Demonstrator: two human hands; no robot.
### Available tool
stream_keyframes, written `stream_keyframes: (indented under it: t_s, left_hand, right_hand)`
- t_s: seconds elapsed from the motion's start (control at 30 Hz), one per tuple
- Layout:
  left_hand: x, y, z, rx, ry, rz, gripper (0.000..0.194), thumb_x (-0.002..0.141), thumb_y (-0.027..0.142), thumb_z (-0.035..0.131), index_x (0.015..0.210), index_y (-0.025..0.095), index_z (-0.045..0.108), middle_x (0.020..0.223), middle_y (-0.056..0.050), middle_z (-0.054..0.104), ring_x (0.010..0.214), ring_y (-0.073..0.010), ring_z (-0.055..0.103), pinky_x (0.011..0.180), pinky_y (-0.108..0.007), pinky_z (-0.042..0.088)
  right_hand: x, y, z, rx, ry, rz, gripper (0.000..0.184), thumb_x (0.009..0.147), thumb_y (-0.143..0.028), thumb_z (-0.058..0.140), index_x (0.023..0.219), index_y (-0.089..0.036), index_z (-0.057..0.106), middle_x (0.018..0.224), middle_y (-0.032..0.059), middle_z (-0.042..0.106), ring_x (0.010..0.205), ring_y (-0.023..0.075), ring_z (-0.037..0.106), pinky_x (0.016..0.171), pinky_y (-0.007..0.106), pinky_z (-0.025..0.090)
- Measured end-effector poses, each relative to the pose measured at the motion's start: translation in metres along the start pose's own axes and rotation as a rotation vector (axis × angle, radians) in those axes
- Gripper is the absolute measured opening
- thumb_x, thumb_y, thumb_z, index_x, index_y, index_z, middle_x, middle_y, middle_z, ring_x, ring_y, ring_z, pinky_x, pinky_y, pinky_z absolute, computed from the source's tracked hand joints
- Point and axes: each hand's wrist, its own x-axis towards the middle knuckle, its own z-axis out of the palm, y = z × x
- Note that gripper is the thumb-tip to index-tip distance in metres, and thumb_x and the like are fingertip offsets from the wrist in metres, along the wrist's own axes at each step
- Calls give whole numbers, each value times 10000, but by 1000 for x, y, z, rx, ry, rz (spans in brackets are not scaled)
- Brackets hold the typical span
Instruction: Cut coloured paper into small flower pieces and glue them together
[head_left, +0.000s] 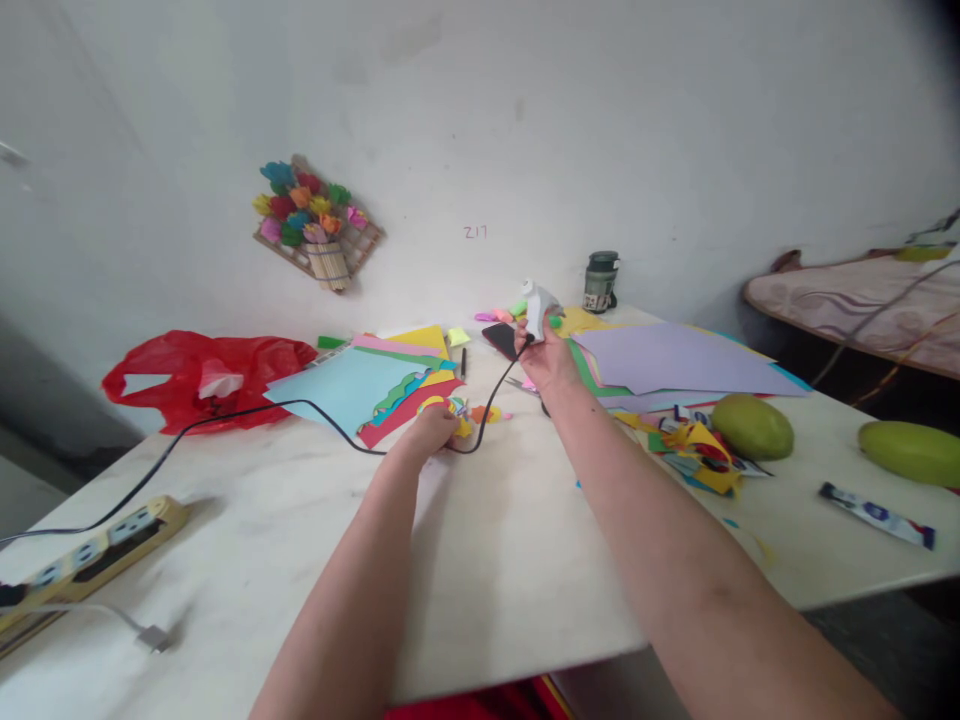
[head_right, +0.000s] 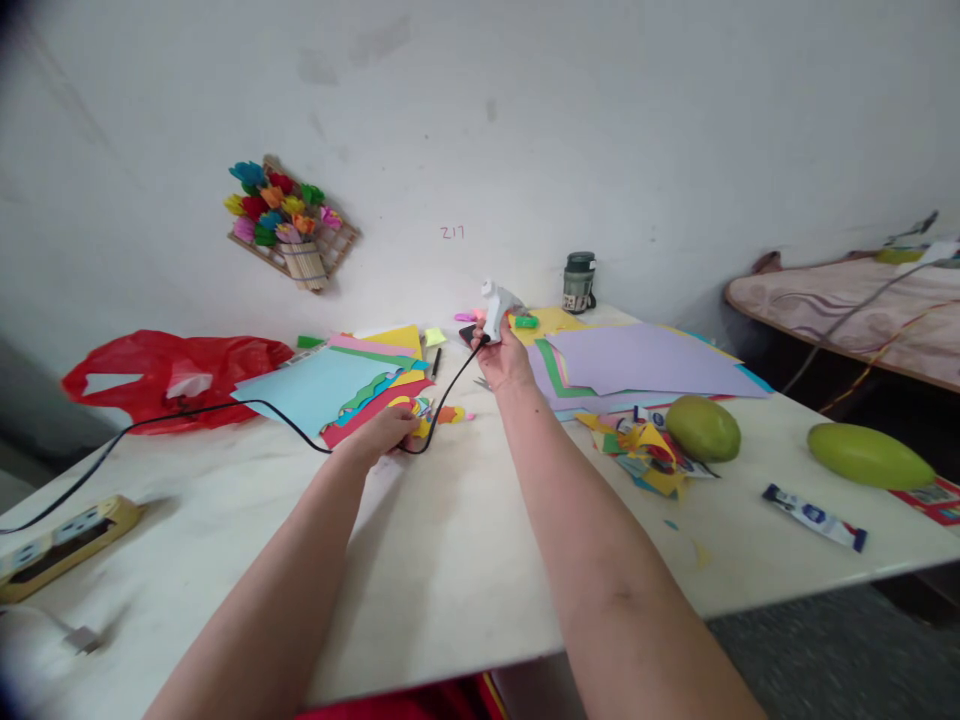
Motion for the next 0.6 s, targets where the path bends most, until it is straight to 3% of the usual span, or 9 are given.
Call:
stream_keyframes:
  t_s: [0.03,0.1,0.2,0.27,0.37,0.47,0.6]
  left_hand:
    - [2,0,1,196,-14,-50,202,671,164,635,505,189,522,450,-48,500,603,-258,580,548,-300,372]
    - [3,2,4,410,102,-75,144,719,225,599,588,192,548,557,-75,574,709,-293,607,607,-331,394]
    - [0,7,5,451,428,-112,170,823,311,474,851,186,586,890,-154,655,886,-340,609,679,-385,406]
    - [-4,10,4,423,551,-171,272,879,334,360,988,183,557,1012,-192,640,941,-355,599,694,-409,405]
    - [-8,11,2,371,656,-229,325,908,366,280,1057,210,523,1021,-179,648,936,-333,606,689,-398,407]
    - [-10,12,0,354,718,-236,342,918,403,254,1092,239,499,1000,-152,663,910,-309,617,671,-375,403]
    - [-10,11,-1,418,756,-199,356,933,400,222,1122,245,481,960,-127,677,899,-291,623,661,-349,389]
  right_hand:
    - [-2,1,2,1,-17,9,153,866,-334,552,795,-198,551,662,-11,554,547,76,496,478,171,459]
    - [-4,1,8,5,-42,38,149,864,-333,557,813,-193,556,670,-8,568,536,71,487,445,157,442]
    - [-6,0,16,-30,-54,97,171,849,-349,578,821,-182,558,685,-1,590,520,65,476,428,154,441]
    - [-6,0,19,-79,-58,100,175,807,-338,636,823,-180,561,679,-5,593,514,65,479,443,169,460]
    - [-5,1,18,-183,-58,86,151,728,-201,705,796,-176,572,660,-24,579,532,72,514,475,197,486]
    - [-5,3,15,-333,0,128,125,722,-71,651,771,-163,581,673,-12,588,552,96,554,488,237,511]
    - [-4,5,14,-464,86,191,117,768,-76,593,806,-186,579,644,-22,573,512,93,536,450,232,498]
